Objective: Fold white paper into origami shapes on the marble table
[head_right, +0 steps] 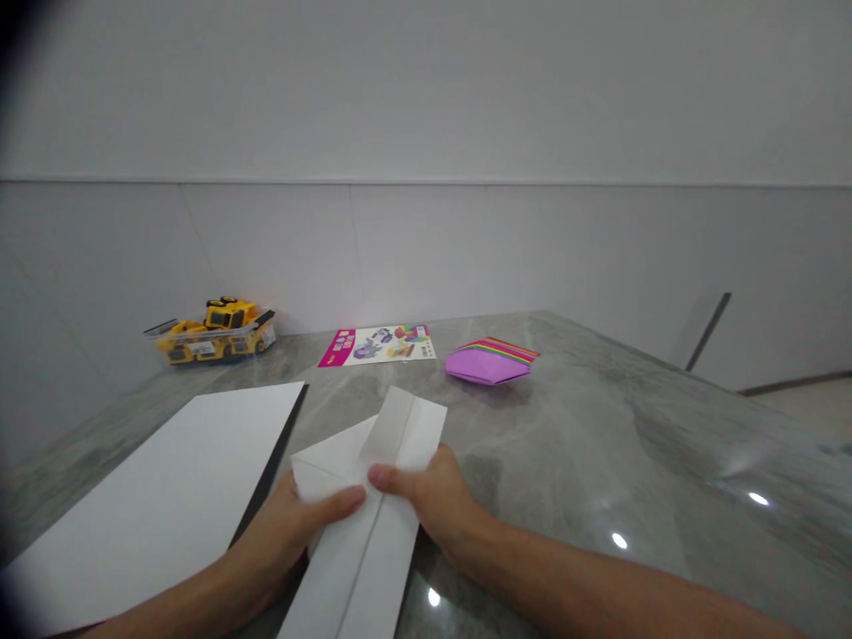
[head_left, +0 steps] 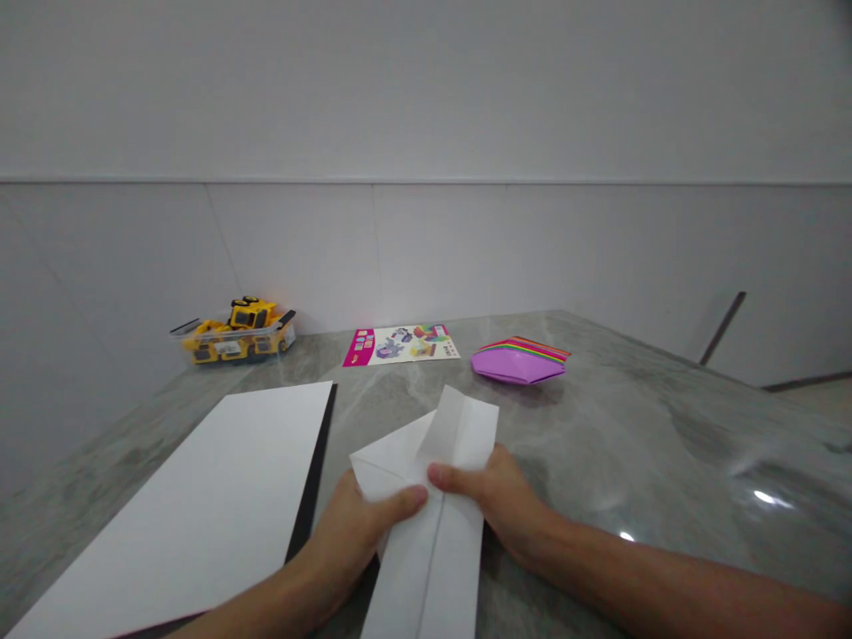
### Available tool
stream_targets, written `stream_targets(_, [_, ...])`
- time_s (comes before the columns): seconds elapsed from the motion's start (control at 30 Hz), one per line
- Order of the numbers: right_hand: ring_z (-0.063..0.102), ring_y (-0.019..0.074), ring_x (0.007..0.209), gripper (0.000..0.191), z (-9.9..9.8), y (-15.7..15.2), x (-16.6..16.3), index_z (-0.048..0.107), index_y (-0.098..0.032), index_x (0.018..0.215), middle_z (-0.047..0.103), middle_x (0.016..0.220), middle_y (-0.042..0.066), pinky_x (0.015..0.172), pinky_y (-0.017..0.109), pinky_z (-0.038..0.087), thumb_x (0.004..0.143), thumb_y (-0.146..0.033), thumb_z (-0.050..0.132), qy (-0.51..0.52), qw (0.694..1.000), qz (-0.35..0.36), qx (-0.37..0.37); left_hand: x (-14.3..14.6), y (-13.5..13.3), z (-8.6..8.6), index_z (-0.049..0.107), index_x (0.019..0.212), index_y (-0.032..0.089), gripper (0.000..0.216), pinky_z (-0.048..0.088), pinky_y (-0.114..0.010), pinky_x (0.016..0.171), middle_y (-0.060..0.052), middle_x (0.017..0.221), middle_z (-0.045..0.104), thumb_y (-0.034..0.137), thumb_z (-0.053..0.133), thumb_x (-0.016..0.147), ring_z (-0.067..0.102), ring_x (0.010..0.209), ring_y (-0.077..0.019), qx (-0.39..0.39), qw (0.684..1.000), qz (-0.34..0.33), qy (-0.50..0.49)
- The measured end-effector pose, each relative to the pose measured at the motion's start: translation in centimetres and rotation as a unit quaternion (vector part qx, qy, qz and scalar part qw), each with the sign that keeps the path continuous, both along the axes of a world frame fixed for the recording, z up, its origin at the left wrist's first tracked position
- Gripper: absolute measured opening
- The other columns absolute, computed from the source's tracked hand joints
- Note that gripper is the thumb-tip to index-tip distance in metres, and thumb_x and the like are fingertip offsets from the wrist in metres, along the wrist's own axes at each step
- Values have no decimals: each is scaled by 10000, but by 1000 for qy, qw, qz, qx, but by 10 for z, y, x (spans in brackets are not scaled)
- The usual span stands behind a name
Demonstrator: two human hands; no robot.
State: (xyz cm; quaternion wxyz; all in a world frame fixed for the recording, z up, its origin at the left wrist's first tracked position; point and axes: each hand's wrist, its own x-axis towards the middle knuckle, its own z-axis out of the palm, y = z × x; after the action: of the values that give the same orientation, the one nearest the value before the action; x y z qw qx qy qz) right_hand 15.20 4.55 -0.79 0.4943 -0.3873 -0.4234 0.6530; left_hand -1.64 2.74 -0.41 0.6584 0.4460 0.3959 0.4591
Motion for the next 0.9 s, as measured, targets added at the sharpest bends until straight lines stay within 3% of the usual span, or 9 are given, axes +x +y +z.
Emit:
stream_targets(0.23, [675, 265, 776, 347, 5, 6, 3, 689, -108, 878, 722, 868, 106, 751, 394, 523, 553, -175, 791, 55, 998, 1, -38, -1, -1, 10, 615, 1152, 131, 534, 527, -433, 808, -152, 1043, 705, 231, 769, 651, 636, 998, -337, -7, 999, -15, 39])
stream_targets(0.5, [671, 257, 717, 319, 5, 11, 4, 682, -101, 849, 719, 797, 101, 723, 396, 518, 571, -219, 786, 73, 996, -7, -51, -1, -2, 10, 628, 1132, 148, 515, 514, -426, 826, -145, 1065, 698, 258, 773, 651, 634, 997, -324, 6, 998, -35, 49])
stream_targets(0.9, [624, 195, 563, 226, 1, 21, 6, 639, -110, 745, 691, 655, 65, 593, 320, 493, 626, -264, 753, 74, 993, -66, -64, 2, -4, 8, 622, 1094, 135, 449, 495, -402, 835, -126, 1045, 703, 240, 749, 677, 646, 936, -287, 24, 997, -34, 65])
